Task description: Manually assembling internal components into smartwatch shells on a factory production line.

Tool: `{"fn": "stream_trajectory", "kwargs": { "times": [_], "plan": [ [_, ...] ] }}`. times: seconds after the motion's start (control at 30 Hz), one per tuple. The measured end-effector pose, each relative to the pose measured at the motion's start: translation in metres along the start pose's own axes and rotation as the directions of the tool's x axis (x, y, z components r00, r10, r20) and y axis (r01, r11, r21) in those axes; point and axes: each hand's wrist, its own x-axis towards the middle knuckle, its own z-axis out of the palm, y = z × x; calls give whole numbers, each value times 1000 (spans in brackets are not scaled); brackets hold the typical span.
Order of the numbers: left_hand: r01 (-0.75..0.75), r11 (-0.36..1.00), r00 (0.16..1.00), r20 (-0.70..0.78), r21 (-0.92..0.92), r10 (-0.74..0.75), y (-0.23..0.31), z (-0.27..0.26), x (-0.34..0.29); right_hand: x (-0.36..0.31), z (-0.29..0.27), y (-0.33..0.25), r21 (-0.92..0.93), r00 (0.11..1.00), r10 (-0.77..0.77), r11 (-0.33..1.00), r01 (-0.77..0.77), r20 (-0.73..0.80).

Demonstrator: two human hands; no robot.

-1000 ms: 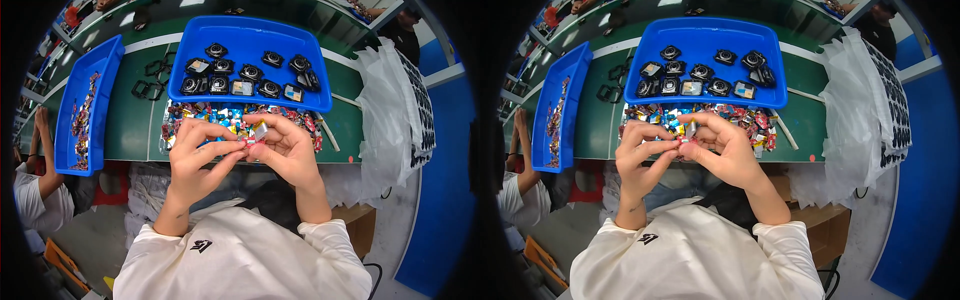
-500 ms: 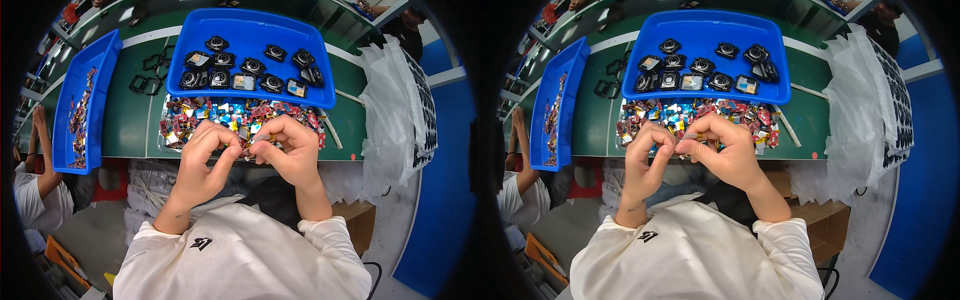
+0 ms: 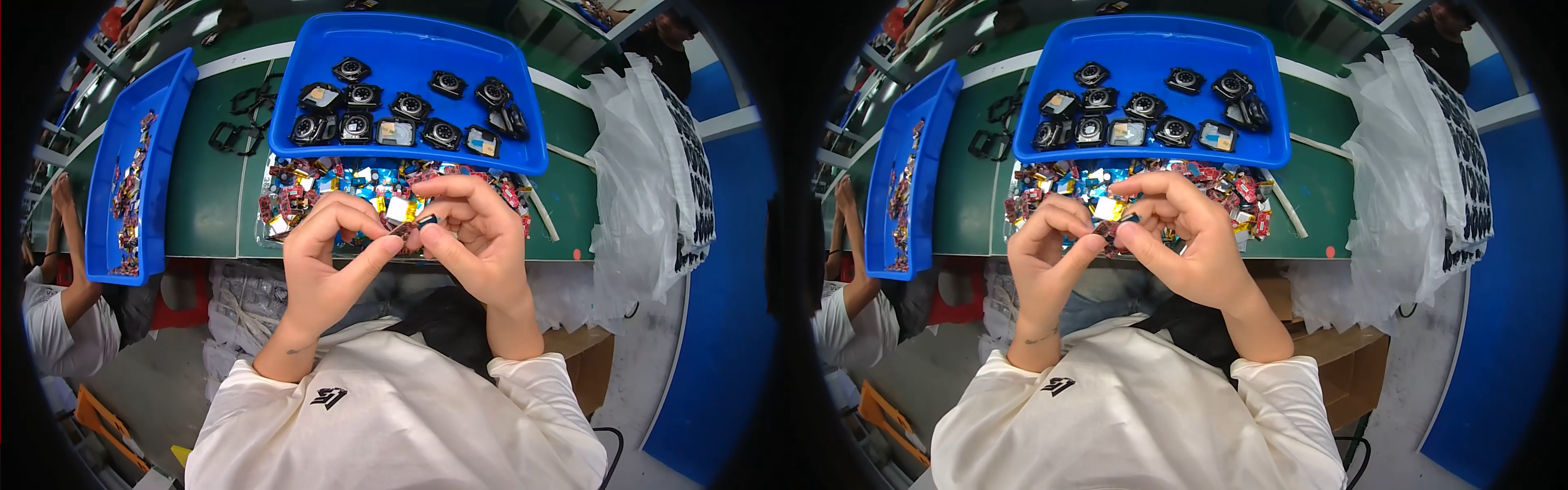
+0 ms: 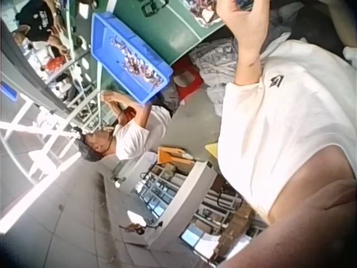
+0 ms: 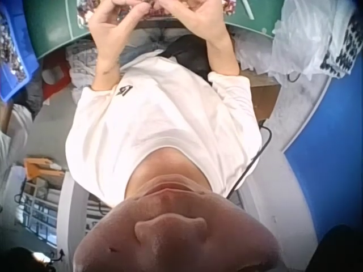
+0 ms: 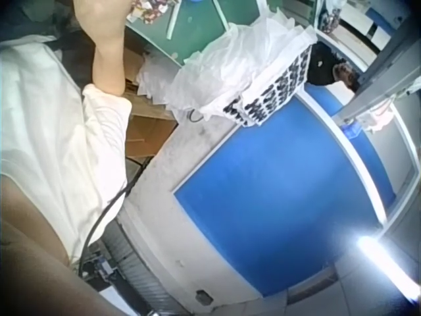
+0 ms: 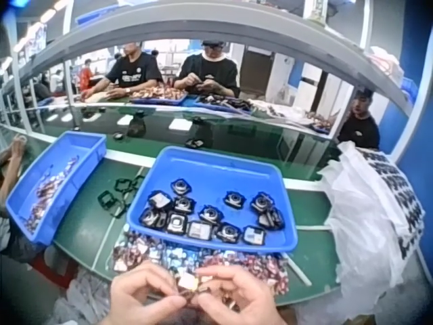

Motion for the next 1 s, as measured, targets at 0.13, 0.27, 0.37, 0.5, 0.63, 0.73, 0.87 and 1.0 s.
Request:
{"fn": "stream_trajectory", "kwargs": {
  "times": [0.13,0.27,0.37,0.5,0.63,0.73,0.87,1.0],
  "plan": [
    [-45,999,999,6,16,45,3,-4,3,-2,1,-1,-194,998,-15,981,3,-60],
    [-2,1000,997,72,-29,4,13,-4,1,0,-6,-2,-348,991,-131,929,124,3],
    [-79,997,986,146,-13,80,11,-6,2,2,-6,2,-328,981,-181,933,152,-62],
    [118,981,984,150,-157,-94,10,-8,-3,3,-6,2,-314,960,-279,913,261,-14],
    [256,941,964,130,-220,-232,18,-1,-1,3,-6,5,-305,957,-289,909,286,36],
    [213,971,970,144,-113,-196,10,-3,-1,3,-6,5,-311,960,-279,910,275,31],
    [94,996,987,132,-6,-92,12,-3,-1,1,-8,3,-315,970,-238,918,241,48],
    [144,986,983,125,-89,-132,10,-2,-3,-2,-9,3,-6,997,-77,997,77,26]
  ]
}}
